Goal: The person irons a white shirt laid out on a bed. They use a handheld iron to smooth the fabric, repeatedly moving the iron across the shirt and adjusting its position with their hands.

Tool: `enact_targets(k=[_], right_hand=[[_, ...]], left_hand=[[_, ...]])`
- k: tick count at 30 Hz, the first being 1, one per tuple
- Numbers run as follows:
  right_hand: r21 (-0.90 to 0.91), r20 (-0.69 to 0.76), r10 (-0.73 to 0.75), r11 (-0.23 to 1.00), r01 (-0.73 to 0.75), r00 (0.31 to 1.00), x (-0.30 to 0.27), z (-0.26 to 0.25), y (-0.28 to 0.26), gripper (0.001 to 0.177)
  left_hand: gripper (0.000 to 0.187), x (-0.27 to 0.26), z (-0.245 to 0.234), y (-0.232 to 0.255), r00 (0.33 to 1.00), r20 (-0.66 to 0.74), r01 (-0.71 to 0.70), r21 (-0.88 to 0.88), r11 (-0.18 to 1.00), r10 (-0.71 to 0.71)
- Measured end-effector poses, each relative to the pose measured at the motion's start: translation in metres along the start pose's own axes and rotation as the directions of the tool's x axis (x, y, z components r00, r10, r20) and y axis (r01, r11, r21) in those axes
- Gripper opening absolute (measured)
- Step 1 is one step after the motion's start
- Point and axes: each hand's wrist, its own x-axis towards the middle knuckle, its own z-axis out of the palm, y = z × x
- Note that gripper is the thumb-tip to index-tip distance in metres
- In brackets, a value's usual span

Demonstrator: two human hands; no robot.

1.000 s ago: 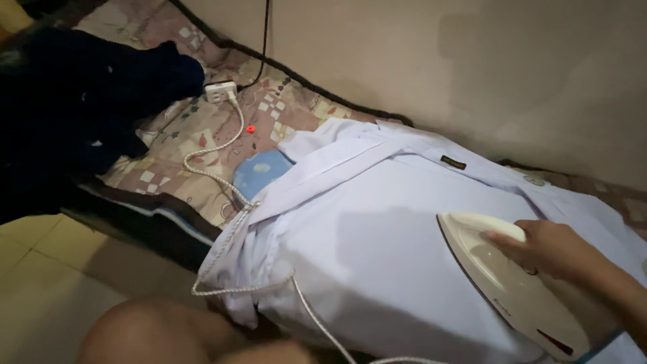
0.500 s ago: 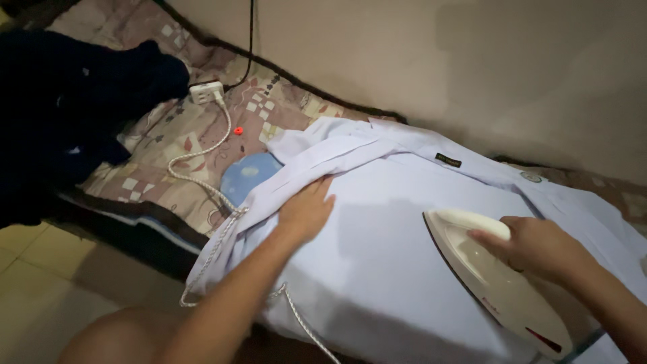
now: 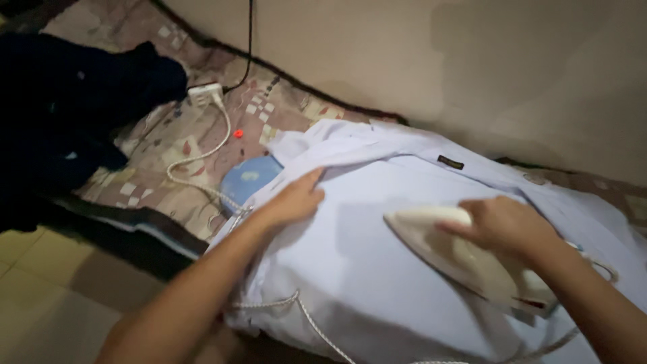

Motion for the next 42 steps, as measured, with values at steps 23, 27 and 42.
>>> enact_targets(k=[23,27,42], right_hand=[[0.157,-0.172,-0.058,0.984,0.086,0.983,0.120,-0.035,-0.129,0.072],[0.106,-0.051,-0.215,0.970,0.219,0.975,0.117,-0.038,-0.124,0.072],[0.240,-0.152,0.265,0.944,-0.225,0.952,0.135,-0.029,-0.112,0.076]], left_hand=[[0.043,-0.006,-0.059,-0.025,0.912,0.325,0.223,0.117,0.968,-0.250],[0.042,-0.043,-0.052,0.008,0.890,0.384,0.099,0.363,0.926,-0.246],[0.058,-0.047,-0.014,0.001,1.000,0.019,0.008,0.576,0.817,-0.023]])
